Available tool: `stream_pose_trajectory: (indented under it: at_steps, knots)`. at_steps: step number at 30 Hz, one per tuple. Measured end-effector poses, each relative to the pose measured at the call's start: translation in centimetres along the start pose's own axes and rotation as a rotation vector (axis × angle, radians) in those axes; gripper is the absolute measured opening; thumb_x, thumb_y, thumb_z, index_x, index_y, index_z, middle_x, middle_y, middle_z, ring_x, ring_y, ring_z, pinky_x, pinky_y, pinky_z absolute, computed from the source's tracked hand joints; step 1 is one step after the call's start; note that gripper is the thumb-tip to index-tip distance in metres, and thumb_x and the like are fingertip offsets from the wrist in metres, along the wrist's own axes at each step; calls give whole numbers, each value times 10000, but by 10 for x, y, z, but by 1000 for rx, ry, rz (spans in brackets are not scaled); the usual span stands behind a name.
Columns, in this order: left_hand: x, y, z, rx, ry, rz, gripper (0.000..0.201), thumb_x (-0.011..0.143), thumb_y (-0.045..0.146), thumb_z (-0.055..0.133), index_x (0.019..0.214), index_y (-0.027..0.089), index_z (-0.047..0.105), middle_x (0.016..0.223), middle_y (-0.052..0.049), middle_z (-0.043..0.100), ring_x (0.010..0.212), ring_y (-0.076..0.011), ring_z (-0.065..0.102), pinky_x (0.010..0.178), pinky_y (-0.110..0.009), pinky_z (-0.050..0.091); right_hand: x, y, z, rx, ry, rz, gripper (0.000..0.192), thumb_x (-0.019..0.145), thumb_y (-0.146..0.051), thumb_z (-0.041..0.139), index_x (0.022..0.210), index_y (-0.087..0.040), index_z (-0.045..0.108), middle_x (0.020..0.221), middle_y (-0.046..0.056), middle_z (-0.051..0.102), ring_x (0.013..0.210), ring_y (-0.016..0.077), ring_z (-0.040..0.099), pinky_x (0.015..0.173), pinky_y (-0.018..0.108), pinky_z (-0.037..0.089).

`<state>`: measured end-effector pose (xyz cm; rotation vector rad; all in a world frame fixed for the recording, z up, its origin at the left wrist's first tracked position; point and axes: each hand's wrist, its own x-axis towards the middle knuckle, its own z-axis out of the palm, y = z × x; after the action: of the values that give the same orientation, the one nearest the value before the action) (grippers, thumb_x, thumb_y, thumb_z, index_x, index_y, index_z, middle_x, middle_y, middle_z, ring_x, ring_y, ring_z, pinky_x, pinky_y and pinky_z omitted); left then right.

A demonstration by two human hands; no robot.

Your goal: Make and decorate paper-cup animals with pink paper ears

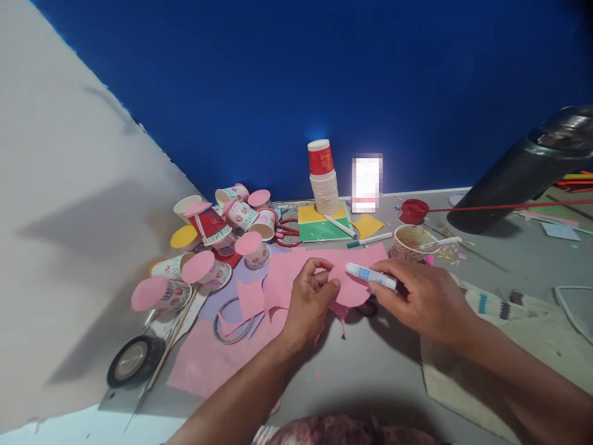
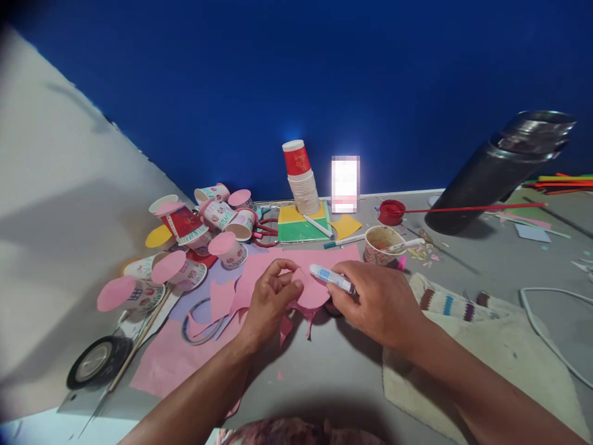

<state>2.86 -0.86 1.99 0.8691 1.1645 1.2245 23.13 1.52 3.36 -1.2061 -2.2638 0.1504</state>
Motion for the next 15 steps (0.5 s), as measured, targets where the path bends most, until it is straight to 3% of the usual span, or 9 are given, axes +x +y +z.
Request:
stream_pose_trajectory:
  at_steps: [3,7,11,15]
  knots:
    - [1,1,1,51,16,3,433,729,235,762,1136,154,639,580,101,451,546,-73,341,526,-196,270,-1,-1,5,-25,59,-69,159,959,-285,571,882,-219,693,664,6,722,541,169,618,568,317,336]
    - [3,-1,1,47,19,-12,585,724,261,762,1272,119,615,616,69,551,579,-94,441,568,-213,352,-3,-3,10,-51,85,-151,159,991,-273,559,941,-196,689,727,22,754,609,181,679,587,315,349]
    - [5,0,0,151,46,15,453,697,235,771,1128,97,737,661,20,647,575,-90,449,559,-218,368,-5,-5,14,-114,94,-202,168,1003,-254,545,1007,-180,695,750,31,770,618,198,704,589,326,354]
    - [7,1,0,194,78,39,383,673,212,775,1042,122,824,848,-50,775,679,-126,561,631,-232,461,-7,-8,20,-149,103,-233,209,1023,-255,518,1089,-153,688,776,48,783,636,213,722,581,334,356]
